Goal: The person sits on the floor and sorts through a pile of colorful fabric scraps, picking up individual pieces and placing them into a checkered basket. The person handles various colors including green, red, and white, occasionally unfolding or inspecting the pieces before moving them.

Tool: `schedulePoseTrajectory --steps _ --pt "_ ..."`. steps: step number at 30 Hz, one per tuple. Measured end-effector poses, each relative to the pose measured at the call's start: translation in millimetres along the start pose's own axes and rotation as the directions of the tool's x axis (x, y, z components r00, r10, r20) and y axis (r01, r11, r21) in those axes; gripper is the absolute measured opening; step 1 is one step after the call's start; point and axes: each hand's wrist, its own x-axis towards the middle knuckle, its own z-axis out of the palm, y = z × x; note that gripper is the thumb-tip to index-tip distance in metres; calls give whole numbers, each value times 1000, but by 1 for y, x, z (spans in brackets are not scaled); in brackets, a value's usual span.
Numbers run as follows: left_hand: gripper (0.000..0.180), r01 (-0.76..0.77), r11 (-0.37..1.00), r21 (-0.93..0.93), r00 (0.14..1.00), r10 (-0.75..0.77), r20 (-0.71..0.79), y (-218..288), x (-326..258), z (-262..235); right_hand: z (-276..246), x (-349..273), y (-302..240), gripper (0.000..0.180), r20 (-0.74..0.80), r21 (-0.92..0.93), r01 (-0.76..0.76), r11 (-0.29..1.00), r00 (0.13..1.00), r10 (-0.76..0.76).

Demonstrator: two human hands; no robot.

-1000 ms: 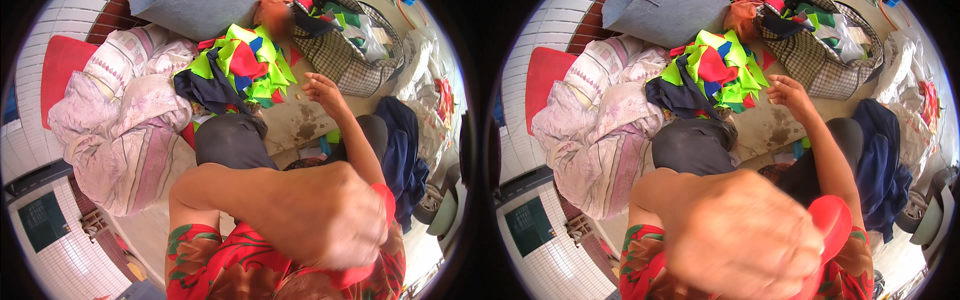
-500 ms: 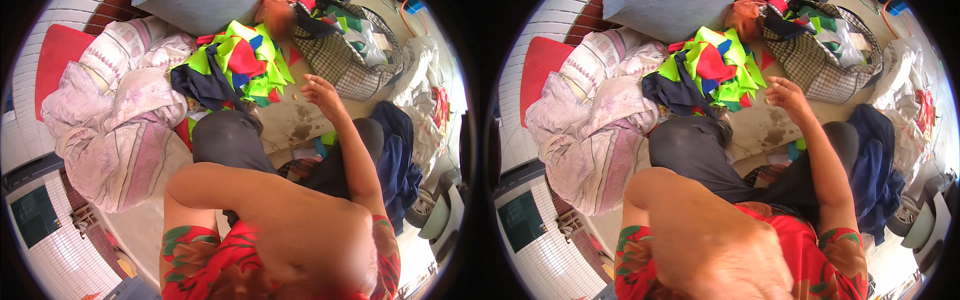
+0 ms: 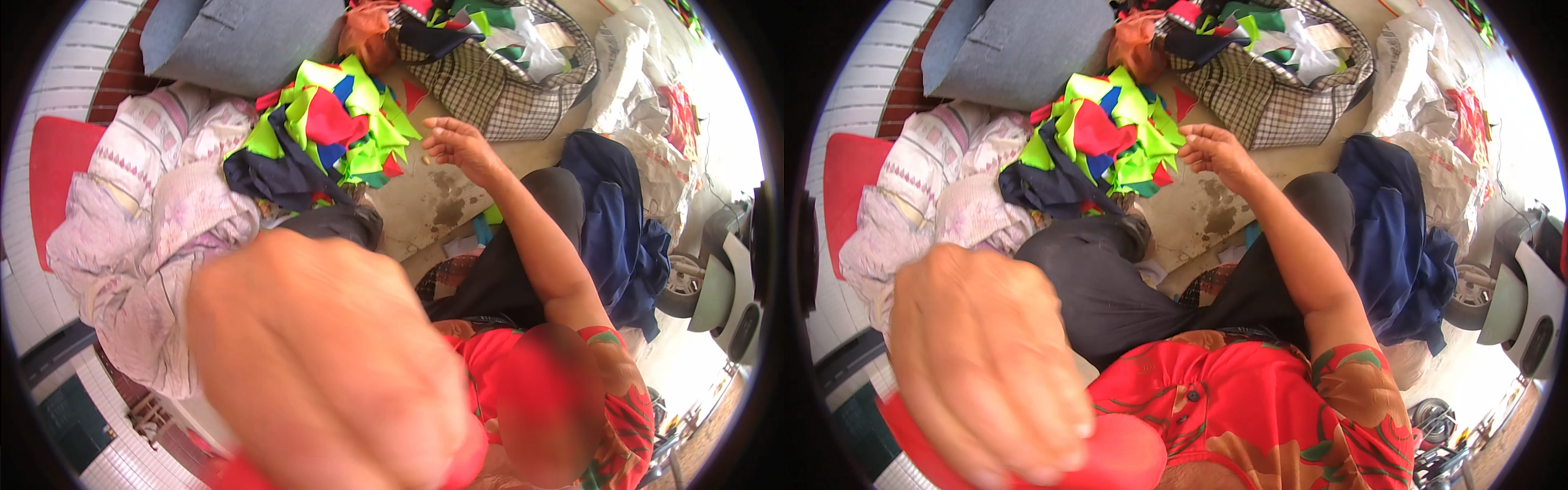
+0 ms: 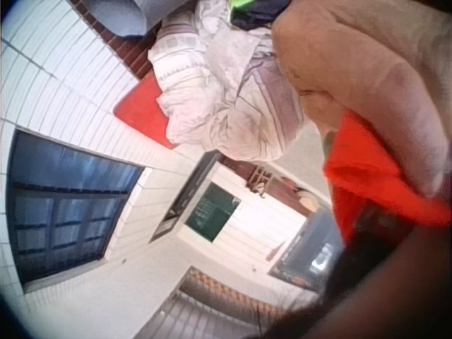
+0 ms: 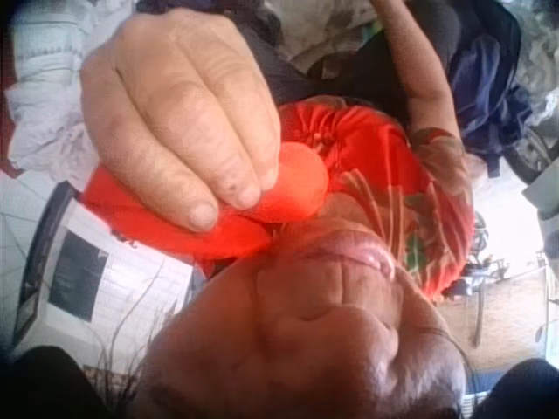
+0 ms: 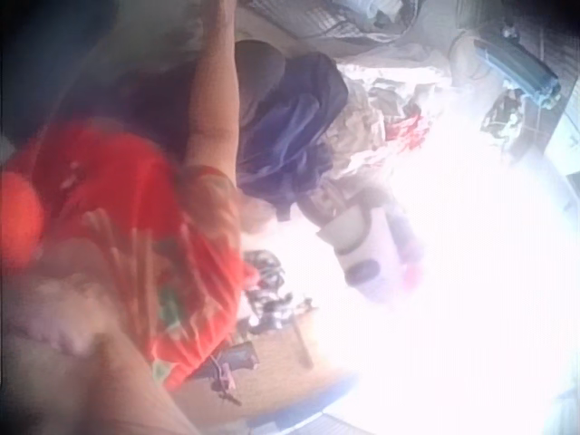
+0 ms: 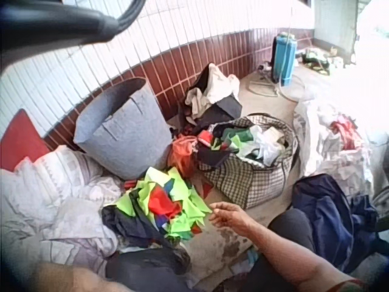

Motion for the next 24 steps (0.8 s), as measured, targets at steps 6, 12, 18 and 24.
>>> schedulePoseTrajectory --steps 6,12,18,24 --pt "5 -369 922 115 929 369 24 -14 -3 9 -4 0 1 30 10 16 -3 1000 1000 3" --pt "8 -150 904 400 852 323 -411 -9 -3 50 -4 0 1 31 -12 -17 -24 1000 1000 24" --pt "7 -521 695 495 707 677 -206 -53 5 34 -1 1 1 30 -4 -38 -30 999 1000 30" --pt "16 -479 727 491 739 636 -222 -59 5 36 1 -2 -2 30 0 -40 -39 998 999 39"
